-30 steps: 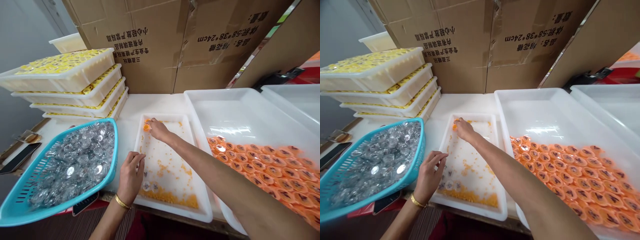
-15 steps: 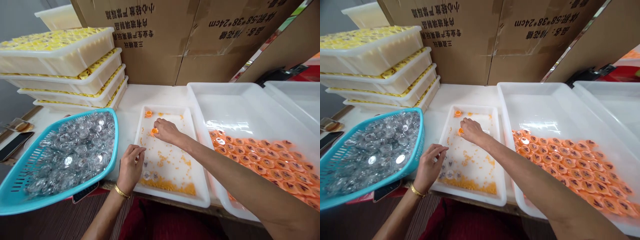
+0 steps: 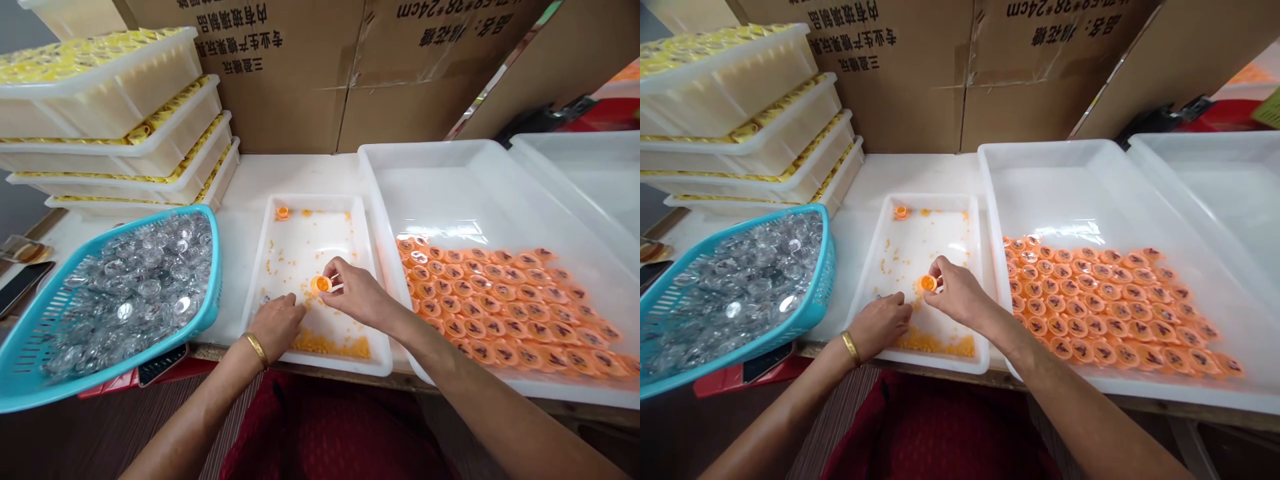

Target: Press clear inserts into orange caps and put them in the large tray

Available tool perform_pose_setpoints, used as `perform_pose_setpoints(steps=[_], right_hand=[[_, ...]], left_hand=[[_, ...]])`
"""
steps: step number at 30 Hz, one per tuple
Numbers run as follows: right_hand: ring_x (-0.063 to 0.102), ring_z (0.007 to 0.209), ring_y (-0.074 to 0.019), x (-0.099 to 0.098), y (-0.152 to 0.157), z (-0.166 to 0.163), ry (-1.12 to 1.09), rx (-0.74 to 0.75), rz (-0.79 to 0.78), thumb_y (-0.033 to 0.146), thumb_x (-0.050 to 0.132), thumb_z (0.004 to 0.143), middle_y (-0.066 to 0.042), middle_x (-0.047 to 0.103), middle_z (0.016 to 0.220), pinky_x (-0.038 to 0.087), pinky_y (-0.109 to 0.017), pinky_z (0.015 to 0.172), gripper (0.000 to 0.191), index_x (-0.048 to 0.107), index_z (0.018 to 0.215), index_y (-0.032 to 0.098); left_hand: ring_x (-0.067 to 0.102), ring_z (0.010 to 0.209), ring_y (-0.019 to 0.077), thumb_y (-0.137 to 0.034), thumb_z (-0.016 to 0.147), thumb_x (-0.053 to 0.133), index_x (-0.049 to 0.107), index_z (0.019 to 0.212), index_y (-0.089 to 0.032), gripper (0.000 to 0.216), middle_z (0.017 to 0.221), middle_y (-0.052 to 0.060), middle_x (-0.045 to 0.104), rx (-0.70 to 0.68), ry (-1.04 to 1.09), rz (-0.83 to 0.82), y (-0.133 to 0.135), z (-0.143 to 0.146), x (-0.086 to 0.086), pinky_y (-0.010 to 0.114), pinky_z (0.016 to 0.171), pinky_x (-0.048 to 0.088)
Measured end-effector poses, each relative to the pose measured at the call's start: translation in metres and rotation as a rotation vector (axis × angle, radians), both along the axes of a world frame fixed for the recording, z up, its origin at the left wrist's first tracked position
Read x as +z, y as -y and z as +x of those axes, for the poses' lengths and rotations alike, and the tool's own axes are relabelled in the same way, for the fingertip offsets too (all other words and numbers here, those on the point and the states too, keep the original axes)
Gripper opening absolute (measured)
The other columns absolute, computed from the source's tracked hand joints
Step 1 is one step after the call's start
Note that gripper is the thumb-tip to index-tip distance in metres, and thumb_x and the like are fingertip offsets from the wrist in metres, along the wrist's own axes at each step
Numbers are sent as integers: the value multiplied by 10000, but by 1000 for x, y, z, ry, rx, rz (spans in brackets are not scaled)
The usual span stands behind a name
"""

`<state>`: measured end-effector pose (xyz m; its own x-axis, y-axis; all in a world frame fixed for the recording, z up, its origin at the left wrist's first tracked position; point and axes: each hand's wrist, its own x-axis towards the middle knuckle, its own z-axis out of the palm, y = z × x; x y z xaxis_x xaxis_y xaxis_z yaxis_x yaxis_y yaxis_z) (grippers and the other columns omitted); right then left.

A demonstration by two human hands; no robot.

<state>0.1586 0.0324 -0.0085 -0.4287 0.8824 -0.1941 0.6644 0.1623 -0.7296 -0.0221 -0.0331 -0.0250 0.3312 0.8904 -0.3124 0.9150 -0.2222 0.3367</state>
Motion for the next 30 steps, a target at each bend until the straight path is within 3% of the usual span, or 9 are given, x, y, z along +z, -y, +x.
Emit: perform_pose_setpoints(steps=[2, 4, 8, 11, 15, 17, 24, 30], right_hand=[[607, 745, -153, -1, 3, 4, -143, -34, -33, 279, 630, 730, 6, 610, 867, 464, -262, 624, 209, 477, 863, 230], [598, 727, -133, -1, 4, 6, -278, -53, -62, 294, 636, 744, -1, 607, 920, 487, -268, 644, 209, 502, 888, 225], [578, 674, -111, -5, 6, 7, -433, -80, -70, 274, 637, 762, -9, 610, 906, 506, -258, 623, 162, 558, 891, 217], [576, 676, -105, -8, 8, 4, -477, -78, 21, 238, 647, 755, -28, 591, 963, 525, -258, 631, 157, 590, 900, 215], [603, 804, -142, -7, 10, 1, -467, -34, 105, 202, 644, 766, -44, 596, 985, 538, -277, 701, 148, 612, 910, 214], [606, 844, -158, -5, 9, 2, -441, -39, 156, 195, 642, 775, -47, 613, 980, 532, -286, 714, 147, 612, 917, 217], [616, 876, -161, -2, 9, 4, -434, -48, 147, 197, 637, 804, -43, 634, 1016, 531, -299, 744, 156, 624, 957, 228], [615, 909, -154, -6, 8, 6, -471, 6, 94, 179, 622, 812, -32, 626, 1042, 532, -295, 776, 212, 615, 1015, 239]], left_hand=[[614, 715, 193, -80, 741, 570, 606, 685, -189, 128, 756, 41, 619, 25, 34, 9, -2, 0, 1, 298, 659, 446], [596, 641, 166, -121, 769, 562, 575, 686, -195, 111, 667, 10, 606, 149, 151, 28, -5, -1, 3, 278, 618, 436], [579, 510, 128, -251, 774, 588, 517, 727, -195, 102, 569, -40, 555, 583, 717, -38, -11, 0, 1, 218, 464, 413], [619, 543, 134, -293, 753, 615, 532, 773, -184, 139, 634, -29, 574, 711, 943, 6, -16, 10, -3, 206, 430, 431], [640, 629, 136, -266, 795, 577, 594, 820, -177, 94, 728, 12, 625, 671, 810, 243, -21, 25, -1, 232, 531, 506], [638, 663, 138, -268, 807, 579, 612, 845, -170, 110, 777, 31, 640, 628, 818, 284, -22, 30, 3, 255, 592, 529], [643, 725, 135, -308, 779, 672, 613, 947, -146, 241, 814, 40, 682, 567, 1141, -12, -25, 22, 9, 261, 675, 528], [629, 711, 125, -268, 740, 713, 613, 938, -156, 249, 839, 30, 661, 514, 1077, 56, -28, 16, 11, 262, 675, 525]])
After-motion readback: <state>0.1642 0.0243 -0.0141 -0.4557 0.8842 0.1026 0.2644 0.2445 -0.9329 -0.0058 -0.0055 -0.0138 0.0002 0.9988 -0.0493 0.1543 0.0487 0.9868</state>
